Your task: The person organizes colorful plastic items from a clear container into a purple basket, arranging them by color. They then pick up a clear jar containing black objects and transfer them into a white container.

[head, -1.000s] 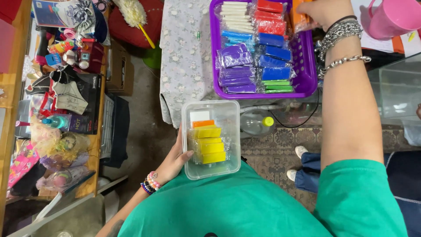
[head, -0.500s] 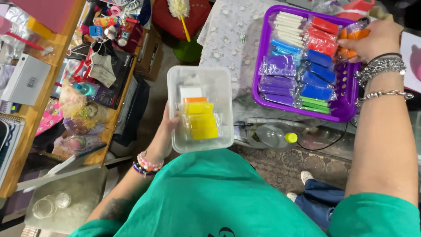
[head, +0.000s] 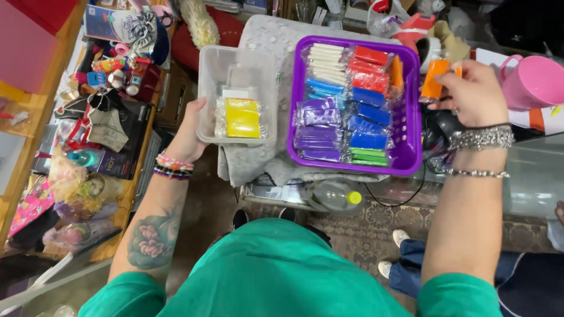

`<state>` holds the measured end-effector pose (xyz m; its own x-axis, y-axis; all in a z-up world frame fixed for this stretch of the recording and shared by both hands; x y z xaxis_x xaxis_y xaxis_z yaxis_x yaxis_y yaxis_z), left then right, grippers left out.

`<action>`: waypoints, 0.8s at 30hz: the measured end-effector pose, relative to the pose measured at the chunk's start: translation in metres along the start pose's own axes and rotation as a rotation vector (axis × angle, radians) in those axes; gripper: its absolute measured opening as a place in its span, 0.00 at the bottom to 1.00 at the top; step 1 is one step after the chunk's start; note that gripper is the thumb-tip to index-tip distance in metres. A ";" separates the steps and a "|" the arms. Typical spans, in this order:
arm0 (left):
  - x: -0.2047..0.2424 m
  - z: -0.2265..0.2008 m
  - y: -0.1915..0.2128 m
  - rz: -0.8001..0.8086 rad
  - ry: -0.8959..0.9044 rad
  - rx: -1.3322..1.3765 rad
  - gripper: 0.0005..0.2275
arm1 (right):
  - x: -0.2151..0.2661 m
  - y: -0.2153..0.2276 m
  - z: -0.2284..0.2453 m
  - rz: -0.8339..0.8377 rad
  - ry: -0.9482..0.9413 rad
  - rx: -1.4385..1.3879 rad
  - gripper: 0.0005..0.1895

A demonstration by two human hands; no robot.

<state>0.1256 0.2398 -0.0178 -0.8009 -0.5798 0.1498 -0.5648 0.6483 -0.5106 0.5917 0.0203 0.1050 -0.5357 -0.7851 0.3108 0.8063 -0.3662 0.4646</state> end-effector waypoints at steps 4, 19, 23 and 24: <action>-0.010 -0.004 0.016 -0.080 0.135 -0.214 0.25 | 0.017 -0.001 -0.009 0.008 0.129 0.033 0.12; -0.006 -0.108 -0.007 -0.358 0.134 -0.903 0.39 | 0.020 -0.023 0.033 -0.311 0.614 0.442 0.07; -0.028 -0.165 -0.115 -0.245 -0.611 -1.700 0.17 | 0.017 -0.039 0.041 -0.283 0.672 0.509 0.09; -0.034 -0.166 -0.160 -0.111 -0.817 -1.815 0.18 | 0.014 -0.042 0.044 -0.261 0.670 0.513 0.10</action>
<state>0.2096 0.2378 0.1995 -0.7878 -0.3512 -0.5059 -0.5226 -0.0533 0.8509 0.5391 0.0466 0.1265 -0.2974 -0.8944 -0.3342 0.3806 -0.4321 0.8176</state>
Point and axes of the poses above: each hand's wrist, its own x-axis away from the middle knuckle, its own y-axis out of the back of the hand, z = x × y, the point moved 10 cm from there along -x, towards the middle knuckle, and after that the axes turned 13 degrees about z, right-handed, at the moved point
